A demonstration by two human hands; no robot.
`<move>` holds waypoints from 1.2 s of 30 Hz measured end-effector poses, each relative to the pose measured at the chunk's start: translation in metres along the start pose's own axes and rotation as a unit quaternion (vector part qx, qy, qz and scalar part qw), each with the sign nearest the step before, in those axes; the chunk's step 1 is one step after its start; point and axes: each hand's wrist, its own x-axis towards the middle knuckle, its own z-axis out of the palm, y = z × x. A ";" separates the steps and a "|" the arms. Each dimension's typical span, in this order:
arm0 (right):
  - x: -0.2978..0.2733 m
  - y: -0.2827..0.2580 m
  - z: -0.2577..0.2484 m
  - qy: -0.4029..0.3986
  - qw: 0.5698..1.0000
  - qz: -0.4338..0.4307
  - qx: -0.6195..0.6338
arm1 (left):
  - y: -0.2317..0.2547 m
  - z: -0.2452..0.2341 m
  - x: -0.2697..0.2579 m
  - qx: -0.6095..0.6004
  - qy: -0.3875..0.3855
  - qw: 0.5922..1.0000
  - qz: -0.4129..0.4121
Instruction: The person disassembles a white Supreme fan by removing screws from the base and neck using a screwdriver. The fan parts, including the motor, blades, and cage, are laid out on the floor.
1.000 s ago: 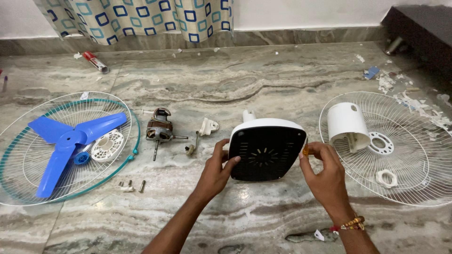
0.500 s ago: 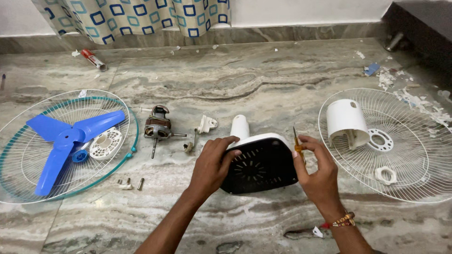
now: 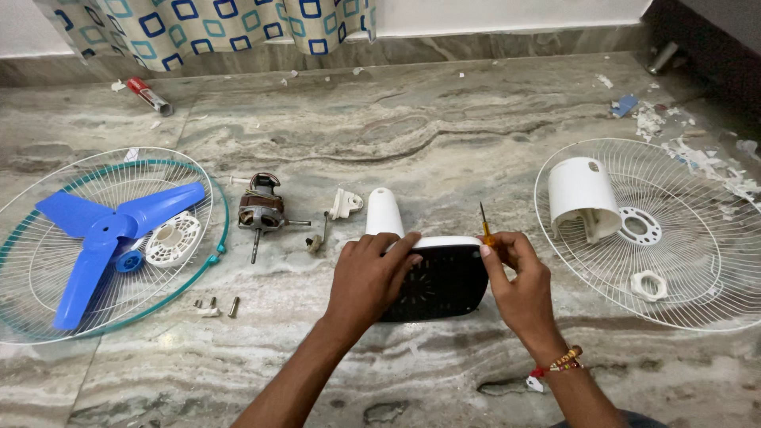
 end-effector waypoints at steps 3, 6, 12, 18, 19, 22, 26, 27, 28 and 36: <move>0.000 0.000 -0.001 -0.009 1.000 -0.002 0.020 | -0.002 -0.001 -0.002 -0.008 0.000 1.000 0.004; 0.000 0.000 0.001 -0.009 0.999 -0.011 0.037 | -0.007 -0.002 -0.002 -0.030 -0.001 1.000 -0.006; -0.001 0.007 0.001 0.033 0.996 -0.040 0.073 | -0.011 0.003 -0.009 -0.082 0.046 0.992 -0.080; 0.004 0.020 -0.004 0.084 0.988 -0.054 0.121 | -0.019 0.023 -0.020 -0.373 0.027 0.889 -0.265; 0.006 0.022 -0.004 0.086 0.988 -0.043 0.124 | -0.018 0.029 -0.022 -0.387 0.011 0.881 -0.273; 0.006 0.025 -0.001 0.079 0.991 0.022 0.107 | -0.013 0.044 -0.031 -0.431 -0.029 0.855 -0.287; 0.010 0.027 0.004 0.021 0.997 -0.020 0.078 | -0.011 0.044 -0.033 -0.426 -0.061 0.869 -0.244; 0.010 0.027 0.007 0.012 0.998 -0.037 0.057 | -0.011 0.040 -0.032 -0.405 -0.069 0.884 -0.223; 0.010 0.027 0.008 0.003 0.998 -0.055 0.037 | -0.011 0.037 -0.029 -0.398 -0.091 0.878 -0.248; 0.009 0.020 0.006 -0.007 0.997 -0.074 0.006 | -0.001 0.018 -0.016 -0.322 -0.001 0.935 -0.148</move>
